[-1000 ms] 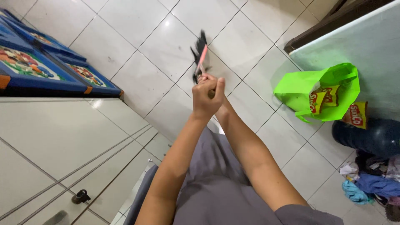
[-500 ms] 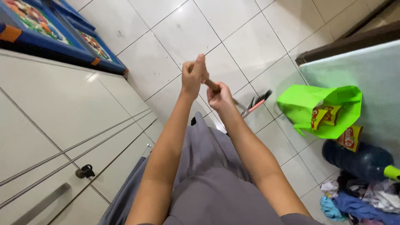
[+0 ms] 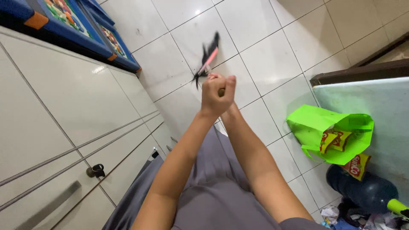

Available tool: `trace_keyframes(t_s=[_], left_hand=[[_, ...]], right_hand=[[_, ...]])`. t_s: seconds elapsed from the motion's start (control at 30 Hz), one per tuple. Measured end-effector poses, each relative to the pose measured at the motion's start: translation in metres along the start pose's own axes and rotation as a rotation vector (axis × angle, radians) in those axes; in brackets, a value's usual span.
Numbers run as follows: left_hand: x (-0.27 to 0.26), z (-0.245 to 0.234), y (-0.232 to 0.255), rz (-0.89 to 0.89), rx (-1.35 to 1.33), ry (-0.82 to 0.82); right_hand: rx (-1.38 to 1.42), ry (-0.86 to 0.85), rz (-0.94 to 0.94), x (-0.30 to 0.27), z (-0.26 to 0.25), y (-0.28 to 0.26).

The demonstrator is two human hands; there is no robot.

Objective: Sweep the floor using a broom in an indoor environment.

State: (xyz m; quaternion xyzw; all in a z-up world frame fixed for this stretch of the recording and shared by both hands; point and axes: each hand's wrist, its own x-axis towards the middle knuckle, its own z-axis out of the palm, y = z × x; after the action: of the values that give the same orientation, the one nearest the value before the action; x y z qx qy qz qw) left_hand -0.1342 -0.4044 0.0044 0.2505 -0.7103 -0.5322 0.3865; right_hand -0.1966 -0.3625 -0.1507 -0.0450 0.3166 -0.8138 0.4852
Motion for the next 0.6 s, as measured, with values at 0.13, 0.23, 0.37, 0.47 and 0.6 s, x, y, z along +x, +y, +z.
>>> trace_keyframes(t_s=[0.13, 0.23, 0.37, 0.47, 0.6], left_hand=[[0.013, -0.014, 0.046, 0.010, -0.045, -0.089], [0.013, -0.029, 0.069, 0.044, -0.168, -0.234], [0.023, -0.038, 0.111, -0.092, -0.380, -0.365], [0.022, -0.030, 0.127, 0.273, -0.259, -0.297], [0.022, -0.012, 0.113, 0.323, -0.254, -0.266]], right_hand=[[0.085, 0.235, 0.145, 0.000, 0.030, -0.029], [-0.222, -0.002, -0.139, -0.002, 0.002, -0.031], [-0.755, -0.026, -0.291, -0.035, 0.071, -0.082], [-0.578, -0.097, -0.213, -0.061, 0.097, -0.100], [-0.371, -0.064, -0.087, -0.073, 0.101, -0.096]])
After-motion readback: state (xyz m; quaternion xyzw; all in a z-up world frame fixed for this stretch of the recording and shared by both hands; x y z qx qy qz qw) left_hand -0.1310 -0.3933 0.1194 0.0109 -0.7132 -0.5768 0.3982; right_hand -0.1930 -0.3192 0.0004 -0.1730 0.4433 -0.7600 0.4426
